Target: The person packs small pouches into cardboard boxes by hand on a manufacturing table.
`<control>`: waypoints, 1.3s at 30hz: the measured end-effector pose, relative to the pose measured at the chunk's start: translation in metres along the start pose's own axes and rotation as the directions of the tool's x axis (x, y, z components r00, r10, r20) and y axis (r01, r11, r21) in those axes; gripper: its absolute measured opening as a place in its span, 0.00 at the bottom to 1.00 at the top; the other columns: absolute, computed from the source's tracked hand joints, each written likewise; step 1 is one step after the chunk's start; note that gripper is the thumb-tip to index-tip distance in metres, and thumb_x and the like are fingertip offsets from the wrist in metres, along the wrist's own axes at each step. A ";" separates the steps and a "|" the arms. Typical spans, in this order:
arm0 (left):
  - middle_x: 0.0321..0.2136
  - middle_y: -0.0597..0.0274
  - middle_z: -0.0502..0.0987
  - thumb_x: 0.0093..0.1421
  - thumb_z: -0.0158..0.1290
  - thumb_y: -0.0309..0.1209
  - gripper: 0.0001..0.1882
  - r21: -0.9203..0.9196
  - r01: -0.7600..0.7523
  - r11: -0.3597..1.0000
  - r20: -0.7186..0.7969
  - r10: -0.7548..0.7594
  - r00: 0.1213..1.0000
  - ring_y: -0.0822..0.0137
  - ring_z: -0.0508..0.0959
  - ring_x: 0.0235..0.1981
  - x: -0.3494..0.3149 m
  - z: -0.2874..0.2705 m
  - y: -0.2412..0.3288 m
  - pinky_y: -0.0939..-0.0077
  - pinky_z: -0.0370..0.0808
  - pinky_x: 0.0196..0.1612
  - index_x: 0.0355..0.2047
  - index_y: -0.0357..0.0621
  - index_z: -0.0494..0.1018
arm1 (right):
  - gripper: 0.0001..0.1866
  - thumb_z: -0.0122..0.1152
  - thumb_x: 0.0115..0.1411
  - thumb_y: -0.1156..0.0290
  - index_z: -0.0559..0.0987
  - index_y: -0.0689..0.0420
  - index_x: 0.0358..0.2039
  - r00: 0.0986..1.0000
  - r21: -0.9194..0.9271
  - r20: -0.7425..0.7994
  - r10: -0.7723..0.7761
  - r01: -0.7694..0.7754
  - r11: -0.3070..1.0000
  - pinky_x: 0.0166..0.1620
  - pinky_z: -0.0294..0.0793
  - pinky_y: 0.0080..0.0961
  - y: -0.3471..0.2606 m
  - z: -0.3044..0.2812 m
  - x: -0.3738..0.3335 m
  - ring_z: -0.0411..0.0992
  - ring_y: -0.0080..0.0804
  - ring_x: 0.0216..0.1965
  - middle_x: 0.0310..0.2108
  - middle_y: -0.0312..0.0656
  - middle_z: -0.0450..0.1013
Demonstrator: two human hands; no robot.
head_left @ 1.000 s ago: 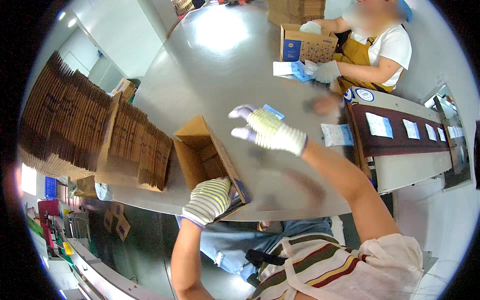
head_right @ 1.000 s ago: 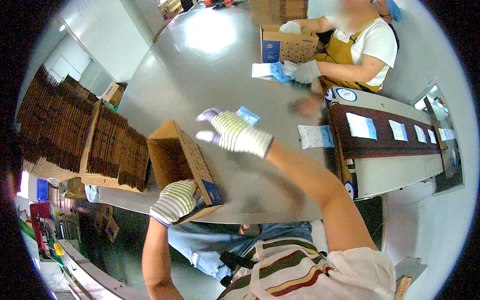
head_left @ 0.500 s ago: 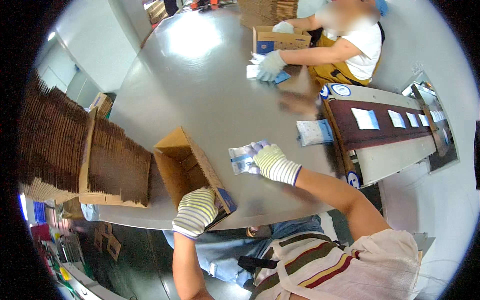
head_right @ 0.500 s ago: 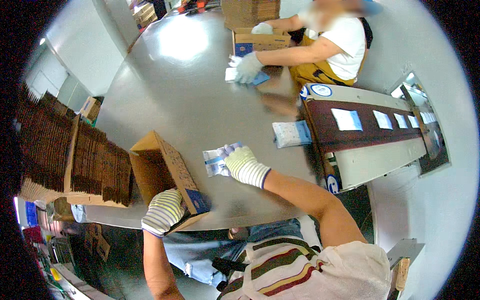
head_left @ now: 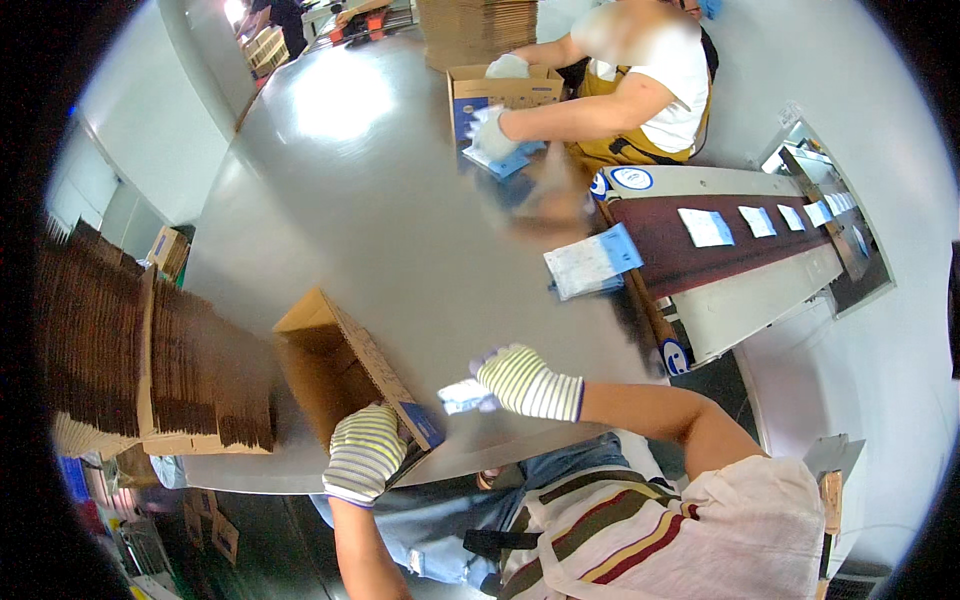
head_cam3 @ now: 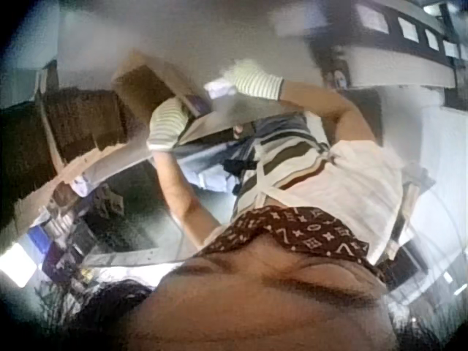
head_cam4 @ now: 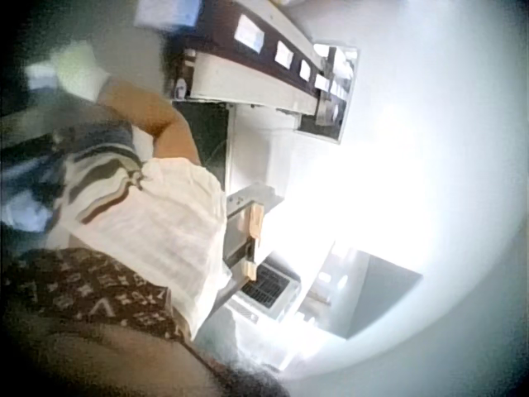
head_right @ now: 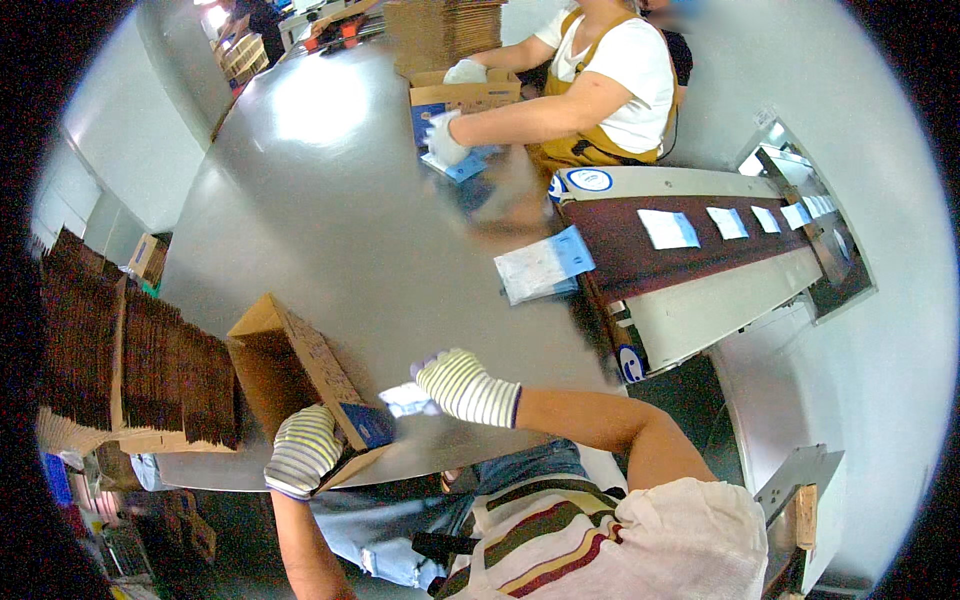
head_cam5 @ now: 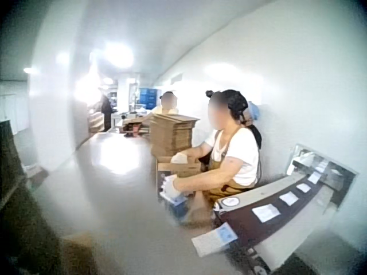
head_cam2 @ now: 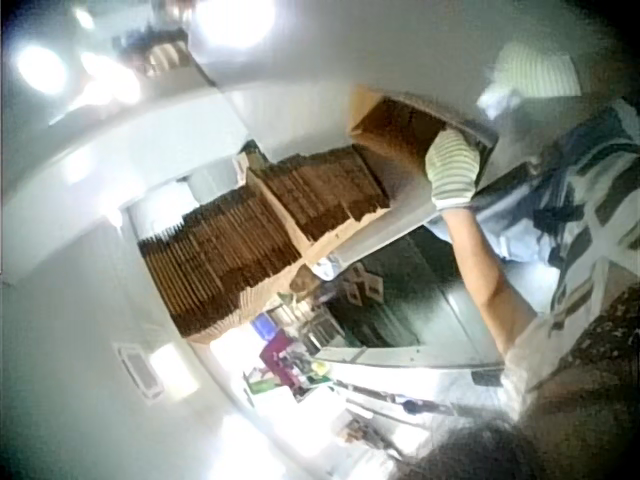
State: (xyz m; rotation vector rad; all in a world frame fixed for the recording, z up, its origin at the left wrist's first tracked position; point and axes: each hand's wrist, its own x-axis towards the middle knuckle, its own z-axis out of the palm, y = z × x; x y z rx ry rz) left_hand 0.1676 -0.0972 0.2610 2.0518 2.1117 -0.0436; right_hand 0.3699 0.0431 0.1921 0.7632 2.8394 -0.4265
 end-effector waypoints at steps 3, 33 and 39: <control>0.25 0.49 0.74 0.45 0.51 0.34 0.11 -0.004 -0.012 1.000 -0.021 0.012 1.000 0.51 0.75 0.31 0.002 0.002 0.001 0.60 0.72 0.36 0.25 0.40 0.73 | 0.20 0.61 0.50 0.58 0.73 0.59 0.38 0.997 0.111 -0.037 -0.069 0.072 0.991 0.35 0.74 0.39 0.014 -0.005 -0.021 0.75 0.45 0.31 0.28 0.50 0.75; 0.27 0.44 0.77 0.52 0.47 0.35 0.13 -0.075 0.031 0.997 0.016 -0.030 0.999 0.49 0.78 0.31 0.005 -0.007 0.007 0.57 0.74 0.34 0.26 0.38 0.76 | 0.44 0.67 0.37 0.47 0.68 0.66 0.50 0.970 -0.377 -0.144 -0.196 0.129 0.917 0.44 0.73 0.37 0.079 -0.014 -0.021 0.74 0.48 0.39 0.39 0.59 0.73; 0.27 0.44 0.77 0.52 0.46 0.34 0.13 -0.083 0.006 0.997 0.021 -0.005 1.000 0.48 0.78 0.30 0.011 -0.001 0.006 0.57 0.75 0.33 0.27 0.37 0.75 | 0.29 0.65 0.44 0.56 0.74 0.63 0.42 0.882 0.678 -0.444 -0.156 0.445 0.585 0.45 0.72 0.34 0.028 -0.057 0.029 0.74 0.43 0.39 0.39 0.48 0.75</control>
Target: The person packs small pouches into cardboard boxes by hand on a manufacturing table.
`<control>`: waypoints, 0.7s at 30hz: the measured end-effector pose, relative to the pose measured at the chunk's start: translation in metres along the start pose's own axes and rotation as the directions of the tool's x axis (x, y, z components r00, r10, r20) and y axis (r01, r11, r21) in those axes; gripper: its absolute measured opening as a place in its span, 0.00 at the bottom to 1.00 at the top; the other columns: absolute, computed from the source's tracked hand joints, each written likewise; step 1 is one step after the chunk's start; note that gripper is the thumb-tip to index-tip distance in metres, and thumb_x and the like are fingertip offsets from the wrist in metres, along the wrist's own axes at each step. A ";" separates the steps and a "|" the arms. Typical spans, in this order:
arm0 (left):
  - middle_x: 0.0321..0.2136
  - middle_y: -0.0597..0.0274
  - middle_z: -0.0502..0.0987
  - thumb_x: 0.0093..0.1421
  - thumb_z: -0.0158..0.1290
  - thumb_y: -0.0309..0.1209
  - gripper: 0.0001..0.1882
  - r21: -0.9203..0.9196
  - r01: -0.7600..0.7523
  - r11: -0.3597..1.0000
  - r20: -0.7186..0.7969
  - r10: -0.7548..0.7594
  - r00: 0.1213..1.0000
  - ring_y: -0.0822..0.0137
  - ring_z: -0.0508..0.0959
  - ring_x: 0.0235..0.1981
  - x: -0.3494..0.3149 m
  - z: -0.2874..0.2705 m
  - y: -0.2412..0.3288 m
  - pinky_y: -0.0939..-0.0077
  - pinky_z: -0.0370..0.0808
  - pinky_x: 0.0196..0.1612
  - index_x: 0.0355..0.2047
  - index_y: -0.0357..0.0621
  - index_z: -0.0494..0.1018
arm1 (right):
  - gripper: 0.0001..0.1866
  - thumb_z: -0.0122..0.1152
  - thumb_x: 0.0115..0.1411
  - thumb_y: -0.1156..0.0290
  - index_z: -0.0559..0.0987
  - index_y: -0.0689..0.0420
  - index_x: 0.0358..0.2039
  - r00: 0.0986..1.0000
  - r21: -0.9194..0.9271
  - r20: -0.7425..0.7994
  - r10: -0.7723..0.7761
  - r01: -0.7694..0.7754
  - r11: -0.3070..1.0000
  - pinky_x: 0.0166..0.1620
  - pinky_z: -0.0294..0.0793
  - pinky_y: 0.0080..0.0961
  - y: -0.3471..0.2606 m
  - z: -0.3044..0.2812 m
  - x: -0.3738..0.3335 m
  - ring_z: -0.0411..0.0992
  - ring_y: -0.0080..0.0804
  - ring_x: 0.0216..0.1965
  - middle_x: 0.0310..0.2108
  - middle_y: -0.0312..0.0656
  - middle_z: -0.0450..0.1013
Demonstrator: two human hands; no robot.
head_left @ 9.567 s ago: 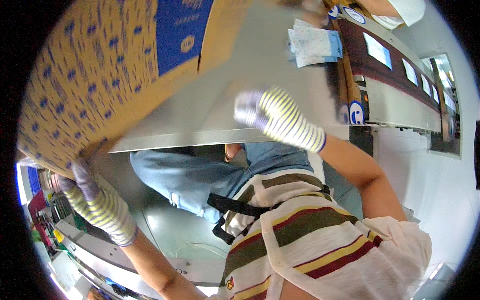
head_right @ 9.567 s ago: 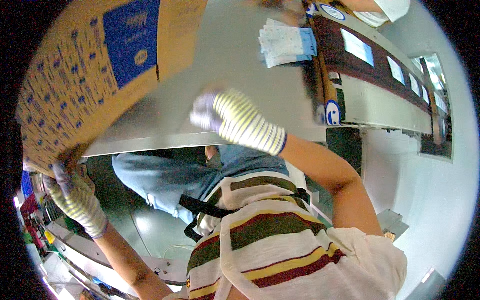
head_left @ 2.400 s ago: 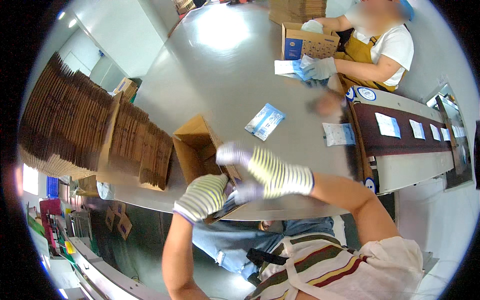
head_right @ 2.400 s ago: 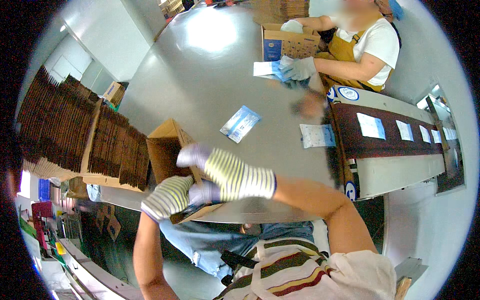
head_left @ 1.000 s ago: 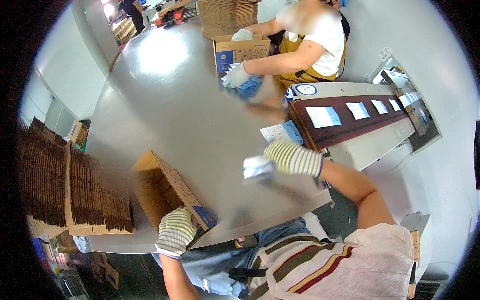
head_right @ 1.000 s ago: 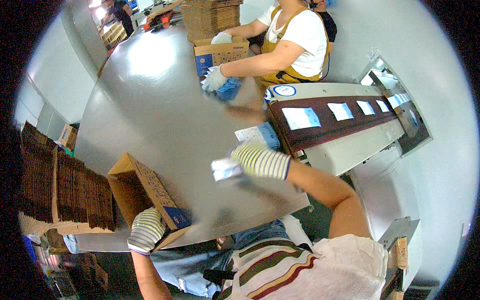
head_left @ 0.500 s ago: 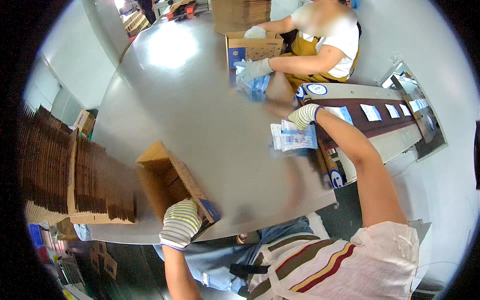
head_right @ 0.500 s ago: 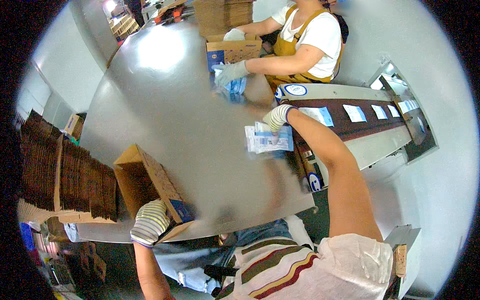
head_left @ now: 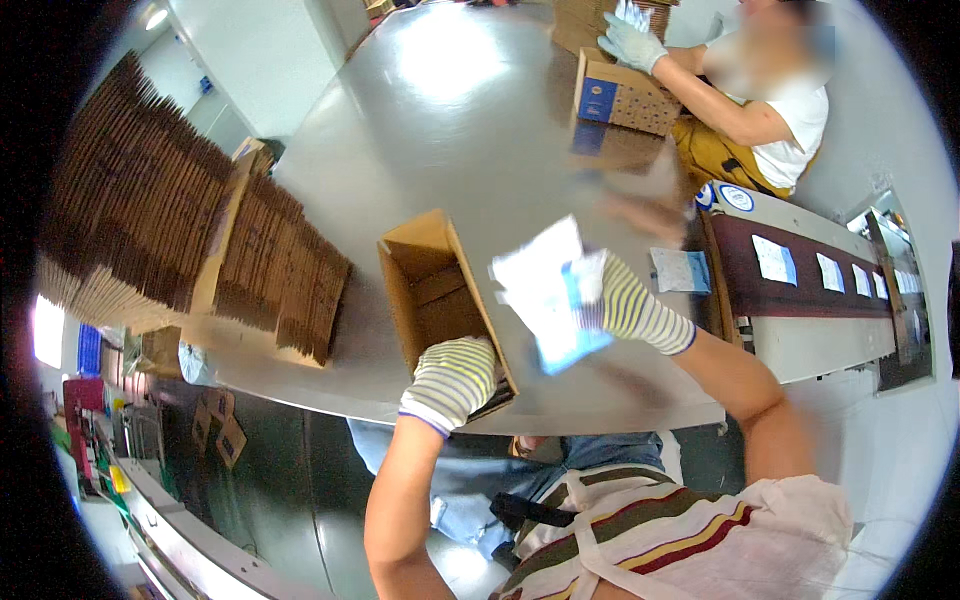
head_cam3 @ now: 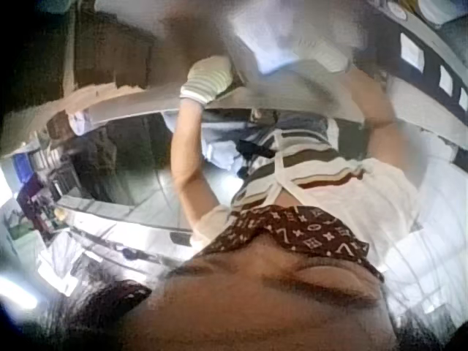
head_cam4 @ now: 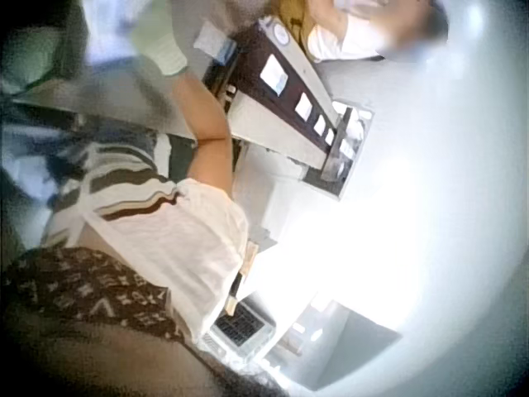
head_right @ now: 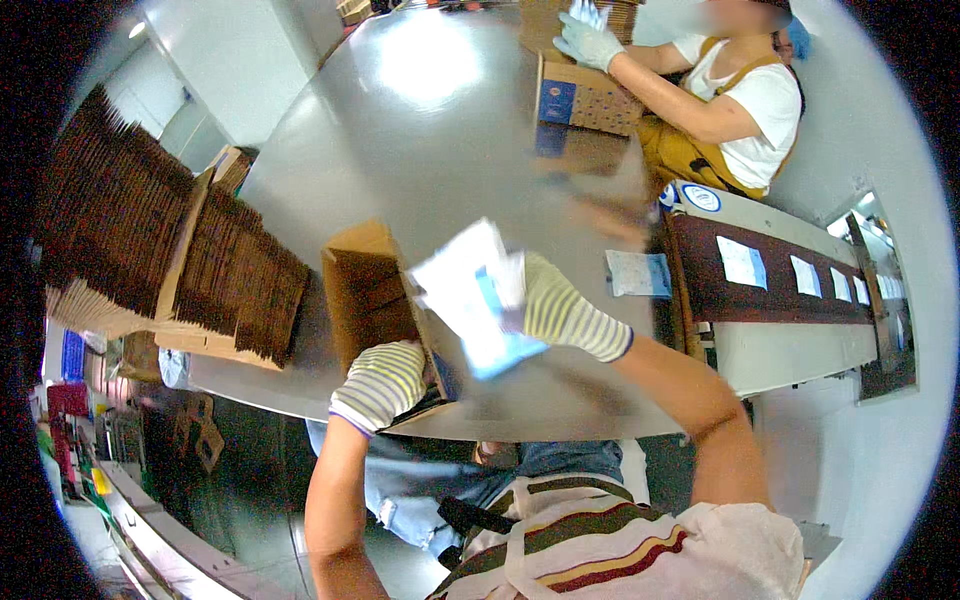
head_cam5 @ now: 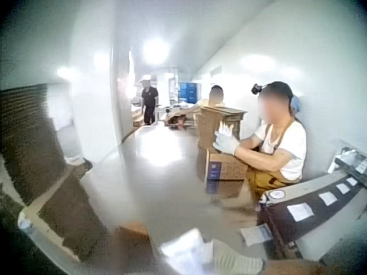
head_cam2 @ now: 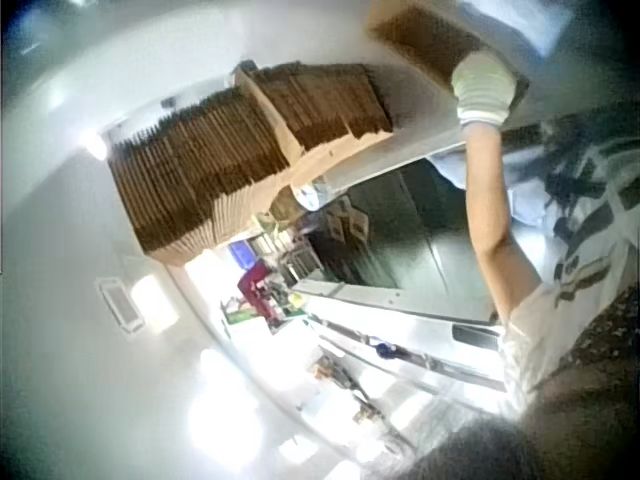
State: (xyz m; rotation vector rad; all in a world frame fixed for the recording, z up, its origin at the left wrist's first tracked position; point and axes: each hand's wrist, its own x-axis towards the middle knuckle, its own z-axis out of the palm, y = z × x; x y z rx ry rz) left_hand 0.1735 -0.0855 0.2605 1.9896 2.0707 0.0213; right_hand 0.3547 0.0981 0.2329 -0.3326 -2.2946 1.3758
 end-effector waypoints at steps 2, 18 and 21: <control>0.26 0.43 0.76 0.53 0.46 0.36 0.14 -0.061 0.033 0.998 0.060 -0.030 0.998 0.47 0.77 0.29 -0.002 0.001 -0.003 0.56 0.74 0.35 0.27 0.37 0.75 | 0.24 0.62 0.48 0.58 0.76 0.61 0.42 0.978 0.162 -0.099 -0.185 0.199 0.966 0.47 0.70 0.32 -0.051 0.025 0.051 0.73 0.39 0.40 0.39 0.44 0.75; 0.24 0.43 0.76 0.56 0.45 0.39 0.17 -0.055 -0.101 0.993 -0.083 0.096 0.992 0.48 0.77 0.26 -0.012 -0.003 -0.003 0.56 0.73 0.31 0.28 0.36 0.75 | 0.27 0.63 0.43 0.49 0.79 0.59 0.34 0.936 -0.767 0.350 0.016 0.277 0.579 0.62 0.51 0.46 -0.064 0.093 0.107 0.71 0.44 0.45 0.35 0.49 0.75; 0.25 0.48 0.76 0.55 0.49 0.35 0.14 -0.142 -0.272 0.952 -0.304 0.220 0.927 0.50 0.77 0.32 -0.026 -0.061 -0.005 0.64 0.73 0.43 0.32 0.36 0.75 | 0.26 0.61 0.47 0.51 0.78 0.58 0.40 0.909 -0.813 0.369 0.194 0.214 0.541 0.61 0.50 0.48 -0.063 0.082 0.112 0.67 0.45 0.52 0.43 0.52 0.73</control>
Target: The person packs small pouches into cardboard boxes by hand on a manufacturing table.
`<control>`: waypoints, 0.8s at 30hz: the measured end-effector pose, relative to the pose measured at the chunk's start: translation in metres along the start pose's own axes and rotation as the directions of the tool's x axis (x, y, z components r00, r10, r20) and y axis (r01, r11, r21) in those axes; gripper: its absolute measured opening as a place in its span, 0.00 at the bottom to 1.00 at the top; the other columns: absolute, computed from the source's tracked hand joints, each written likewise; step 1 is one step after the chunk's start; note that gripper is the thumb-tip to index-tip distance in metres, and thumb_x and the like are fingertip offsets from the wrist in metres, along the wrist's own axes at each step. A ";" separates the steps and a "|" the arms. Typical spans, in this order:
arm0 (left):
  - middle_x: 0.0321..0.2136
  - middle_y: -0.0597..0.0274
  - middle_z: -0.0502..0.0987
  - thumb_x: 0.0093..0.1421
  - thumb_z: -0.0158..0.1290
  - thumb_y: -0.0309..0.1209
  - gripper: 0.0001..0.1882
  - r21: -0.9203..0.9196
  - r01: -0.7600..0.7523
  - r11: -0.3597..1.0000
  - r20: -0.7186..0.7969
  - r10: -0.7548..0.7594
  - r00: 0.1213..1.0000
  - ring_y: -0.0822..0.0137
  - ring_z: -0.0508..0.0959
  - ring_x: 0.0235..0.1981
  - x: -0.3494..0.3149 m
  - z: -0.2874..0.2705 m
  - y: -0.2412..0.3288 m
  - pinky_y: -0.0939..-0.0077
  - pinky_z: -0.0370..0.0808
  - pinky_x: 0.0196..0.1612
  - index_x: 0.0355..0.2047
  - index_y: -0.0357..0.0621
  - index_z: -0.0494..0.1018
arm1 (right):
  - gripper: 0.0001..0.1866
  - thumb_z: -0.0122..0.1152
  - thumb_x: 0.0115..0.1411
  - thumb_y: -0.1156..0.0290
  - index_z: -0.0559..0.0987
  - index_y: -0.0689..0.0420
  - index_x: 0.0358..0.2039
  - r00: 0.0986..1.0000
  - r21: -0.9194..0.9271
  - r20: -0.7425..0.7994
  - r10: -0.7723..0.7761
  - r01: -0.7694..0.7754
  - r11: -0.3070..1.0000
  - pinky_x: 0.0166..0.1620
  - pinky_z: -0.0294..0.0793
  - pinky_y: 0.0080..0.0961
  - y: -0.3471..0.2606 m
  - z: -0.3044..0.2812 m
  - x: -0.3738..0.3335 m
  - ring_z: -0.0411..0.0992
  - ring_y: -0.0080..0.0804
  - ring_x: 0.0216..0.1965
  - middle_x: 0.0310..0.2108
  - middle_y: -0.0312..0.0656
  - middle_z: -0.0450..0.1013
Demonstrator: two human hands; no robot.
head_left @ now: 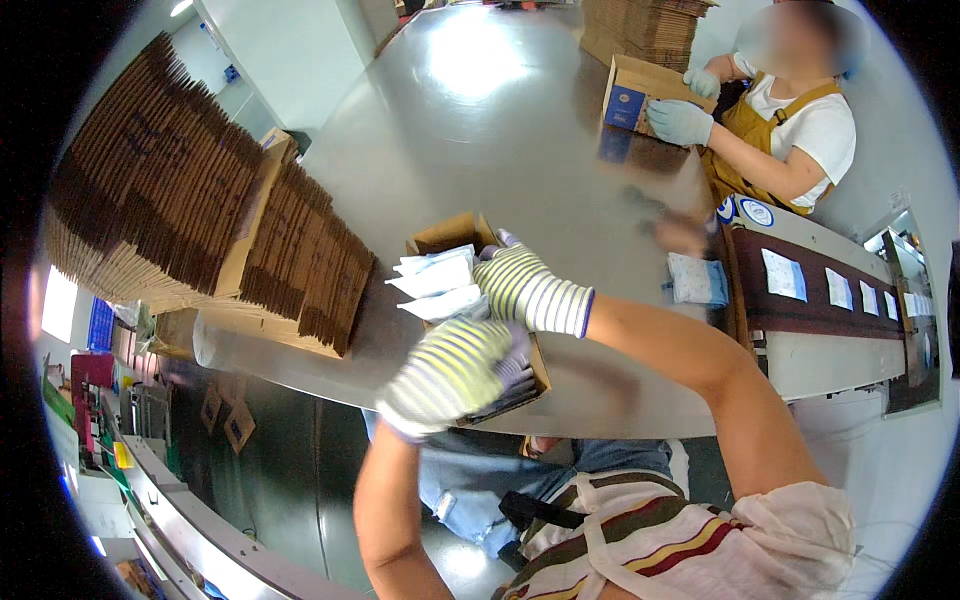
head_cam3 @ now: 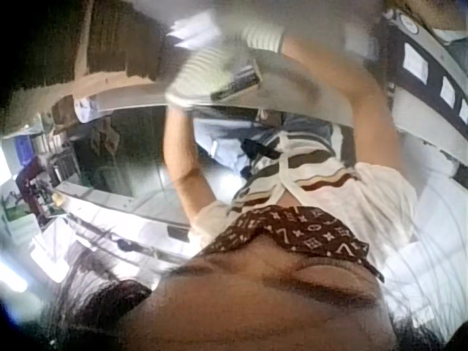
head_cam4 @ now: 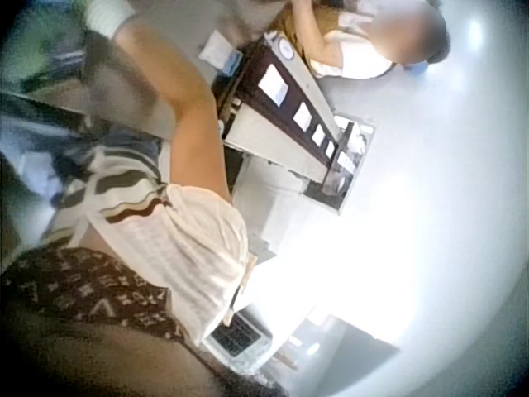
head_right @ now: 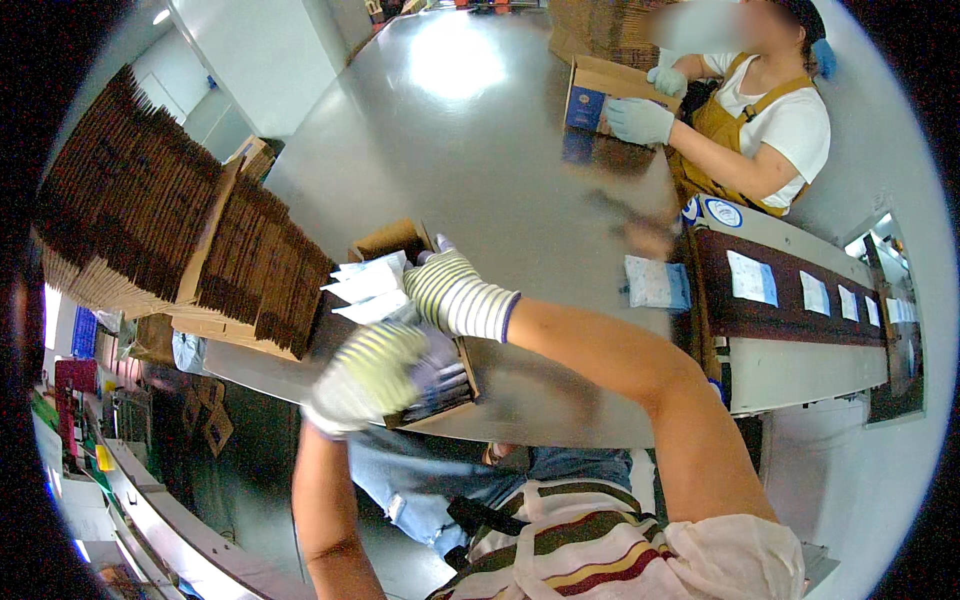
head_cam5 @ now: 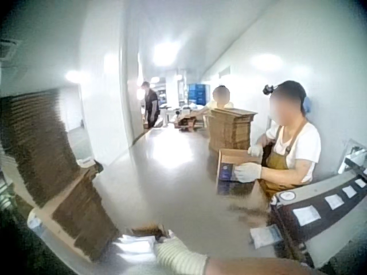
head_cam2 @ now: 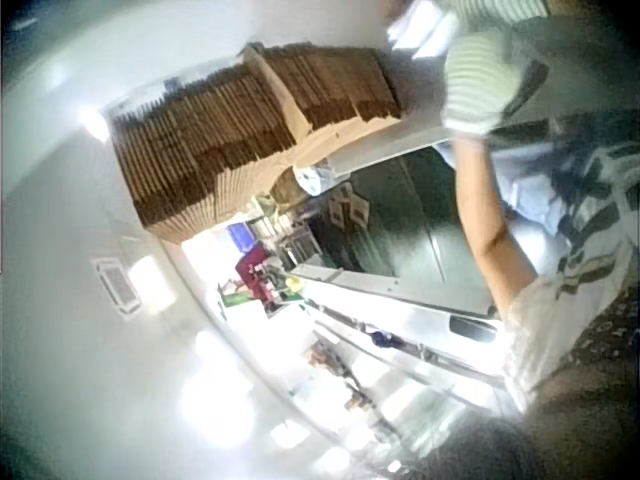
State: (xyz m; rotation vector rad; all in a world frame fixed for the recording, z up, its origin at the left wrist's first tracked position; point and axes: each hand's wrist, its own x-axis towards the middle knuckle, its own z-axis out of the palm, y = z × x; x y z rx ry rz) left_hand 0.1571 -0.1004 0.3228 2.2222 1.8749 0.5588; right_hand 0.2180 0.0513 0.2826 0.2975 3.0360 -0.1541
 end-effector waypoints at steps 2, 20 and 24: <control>0.24 0.55 0.77 0.57 0.51 0.32 0.12 -0.277 0.027 0.961 -0.426 -0.147 0.893 0.55 0.78 0.31 0.010 -0.024 -0.011 0.63 0.74 0.40 0.33 0.34 0.75 | 0.30 0.64 0.43 0.46 0.79 0.59 0.38 0.995 0.111 -0.100 0.026 -0.015 0.994 0.61 0.52 0.46 0.000 -0.009 -0.018 0.67 0.45 0.51 0.42 0.52 0.73; 0.41 0.51 0.77 0.48 0.54 0.43 0.23 0.247 0.459 0.854 0.776 -0.458 0.434 0.58 0.76 0.41 0.074 0.023 -0.074 0.67 0.70 0.45 0.42 0.44 0.76 | 0.08 0.47 0.53 0.66 0.73 0.53 0.31 0.823 -0.046 -0.426 -0.375 0.395 0.918 0.54 0.65 0.42 -0.061 0.042 -0.100 0.71 0.38 0.40 0.35 0.42 0.72; 0.37 0.42 0.75 0.57 0.44 0.42 0.19 0.131 0.309 0.942 0.590 -0.324 0.739 0.45 0.74 0.41 0.052 0.031 -0.084 0.60 0.70 0.45 0.37 0.39 0.75 | 0.08 0.49 0.53 0.66 0.73 0.53 0.32 0.742 0.115 -0.605 -0.289 0.440 0.891 0.55 0.64 0.42 -0.056 0.071 -0.087 0.68 0.37 0.41 0.33 0.40 0.69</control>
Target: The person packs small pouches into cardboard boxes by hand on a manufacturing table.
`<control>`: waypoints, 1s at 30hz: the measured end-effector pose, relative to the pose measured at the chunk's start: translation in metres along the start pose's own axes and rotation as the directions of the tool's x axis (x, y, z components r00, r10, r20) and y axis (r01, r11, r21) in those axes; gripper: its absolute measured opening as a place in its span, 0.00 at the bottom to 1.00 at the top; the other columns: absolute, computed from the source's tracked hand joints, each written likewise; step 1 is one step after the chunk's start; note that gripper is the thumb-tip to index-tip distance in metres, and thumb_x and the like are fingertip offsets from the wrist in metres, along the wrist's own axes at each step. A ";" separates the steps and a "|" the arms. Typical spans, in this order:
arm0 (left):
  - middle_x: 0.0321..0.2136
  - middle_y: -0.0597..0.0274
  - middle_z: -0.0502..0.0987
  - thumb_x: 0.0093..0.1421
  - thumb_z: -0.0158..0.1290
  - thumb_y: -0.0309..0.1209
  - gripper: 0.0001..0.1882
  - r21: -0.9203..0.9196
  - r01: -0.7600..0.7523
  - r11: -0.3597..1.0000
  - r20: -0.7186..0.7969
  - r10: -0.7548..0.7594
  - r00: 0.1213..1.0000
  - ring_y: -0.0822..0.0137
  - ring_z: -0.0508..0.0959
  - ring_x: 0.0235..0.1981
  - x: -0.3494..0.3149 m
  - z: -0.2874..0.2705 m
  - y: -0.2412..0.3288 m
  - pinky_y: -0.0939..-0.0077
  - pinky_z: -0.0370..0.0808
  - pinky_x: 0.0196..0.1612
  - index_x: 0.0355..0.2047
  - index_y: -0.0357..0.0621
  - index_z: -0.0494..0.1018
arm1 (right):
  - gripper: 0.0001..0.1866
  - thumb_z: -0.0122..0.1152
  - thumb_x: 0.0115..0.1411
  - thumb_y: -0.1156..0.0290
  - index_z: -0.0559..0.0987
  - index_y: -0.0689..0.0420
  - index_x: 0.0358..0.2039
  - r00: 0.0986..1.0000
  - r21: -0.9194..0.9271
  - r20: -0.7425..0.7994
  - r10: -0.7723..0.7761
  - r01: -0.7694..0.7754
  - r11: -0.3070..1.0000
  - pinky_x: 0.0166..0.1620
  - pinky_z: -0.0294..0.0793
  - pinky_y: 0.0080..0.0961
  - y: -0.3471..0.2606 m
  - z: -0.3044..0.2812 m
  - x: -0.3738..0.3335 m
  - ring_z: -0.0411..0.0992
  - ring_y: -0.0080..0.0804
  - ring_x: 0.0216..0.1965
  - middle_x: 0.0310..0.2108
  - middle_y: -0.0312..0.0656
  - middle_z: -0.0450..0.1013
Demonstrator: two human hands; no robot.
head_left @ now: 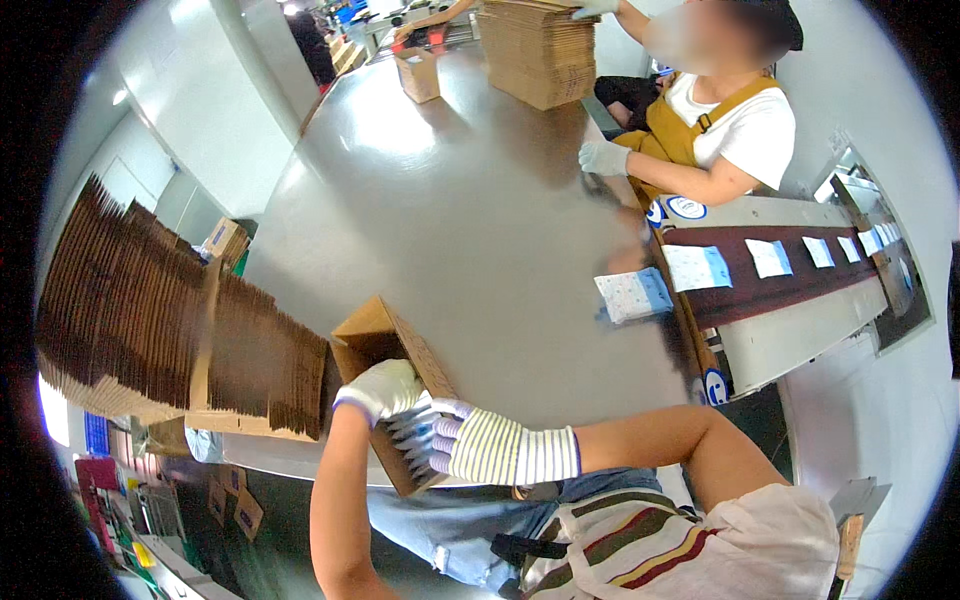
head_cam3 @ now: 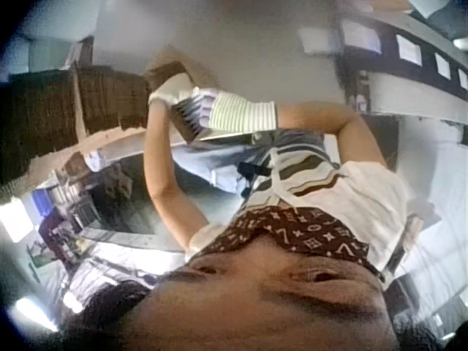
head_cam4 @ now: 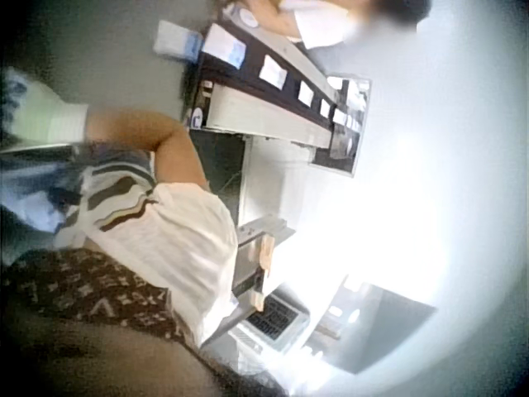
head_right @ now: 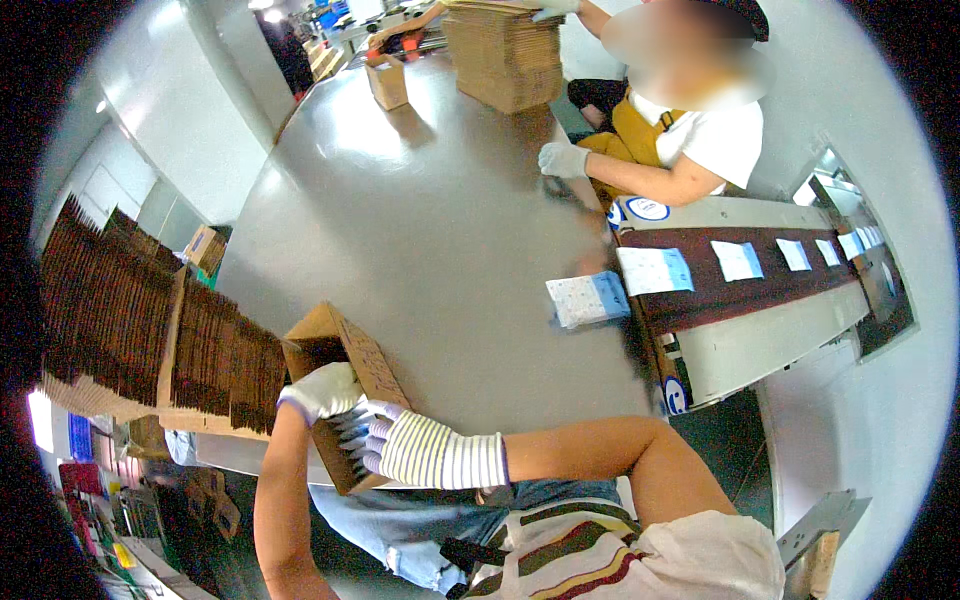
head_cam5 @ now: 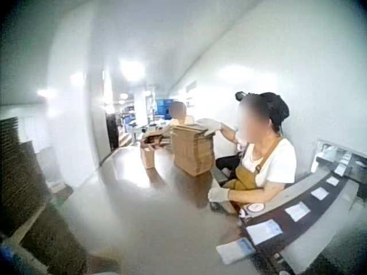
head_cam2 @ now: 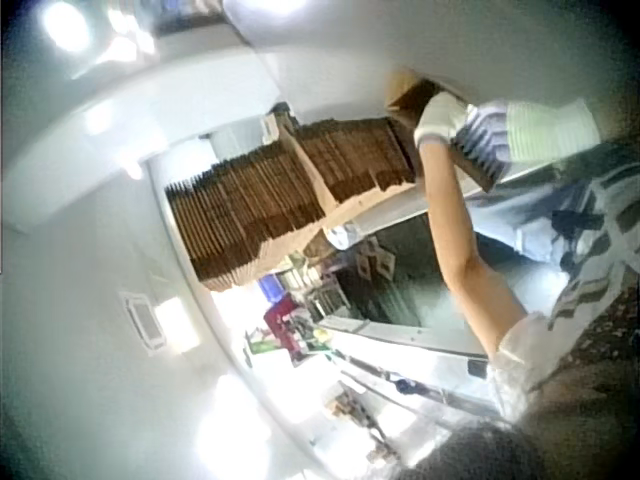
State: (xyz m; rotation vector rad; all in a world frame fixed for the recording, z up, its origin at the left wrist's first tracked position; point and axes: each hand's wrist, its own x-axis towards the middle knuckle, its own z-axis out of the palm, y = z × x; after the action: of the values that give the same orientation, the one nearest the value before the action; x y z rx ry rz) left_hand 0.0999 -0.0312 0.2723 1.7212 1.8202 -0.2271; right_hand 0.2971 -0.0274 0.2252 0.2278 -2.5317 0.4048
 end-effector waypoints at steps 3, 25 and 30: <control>0.36 0.41 0.75 0.58 0.43 0.39 0.20 0.171 0.027 0.985 -0.320 0.029 0.947 0.46 0.74 0.39 -0.024 0.004 0.029 0.59 0.70 0.44 0.39 0.34 0.71 | 0.12 0.49 0.53 0.65 0.73 0.54 0.36 0.996 -0.173 0.074 0.050 -0.037 0.984 0.58 0.59 0.44 0.017 -0.025 0.003 0.67 0.39 0.45 0.39 0.42 0.68; 0.40 0.49 0.73 0.49 0.54 0.41 0.25 0.260 0.190 0.947 -0.436 -0.060 0.898 0.53 0.74 0.42 -0.015 0.046 0.011 0.62 0.71 0.44 0.43 0.35 0.70 | 0.37 0.66 0.42 0.75 0.65 0.59 0.55 0.101 -0.540 0.645 0.758 -0.642 0.545 0.51 0.68 0.32 0.256 -0.214 -0.153 0.70 0.41 0.48 0.46 0.50 0.71; 0.39 0.50 0.73 0.49 0.54 0.40 0.24 0.266 0.214 0.940 -0.457 -0.073 0.887 0.54 0.74 0.41 -0.016 0.050 0.007 0.62 0.71 0.44 0.42 0.36 0.70 | 0.23 0.62 0.45 0.63 0.74 0.65 0.40 -0.179 -0.612 0.752 0.634 -0.547 0.571 0.47 0.69 0.34 0.244 -0.170 -0.147 0.71 0.40 0.44 0.45 0.54 0.71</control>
State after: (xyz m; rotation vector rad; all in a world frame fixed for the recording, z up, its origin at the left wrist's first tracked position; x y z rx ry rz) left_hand 0.1217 -0.0704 0.2429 1.9717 2.3559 -0.2027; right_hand 0.4448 0.2694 0.2214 -1.3907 -3.8154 0.6527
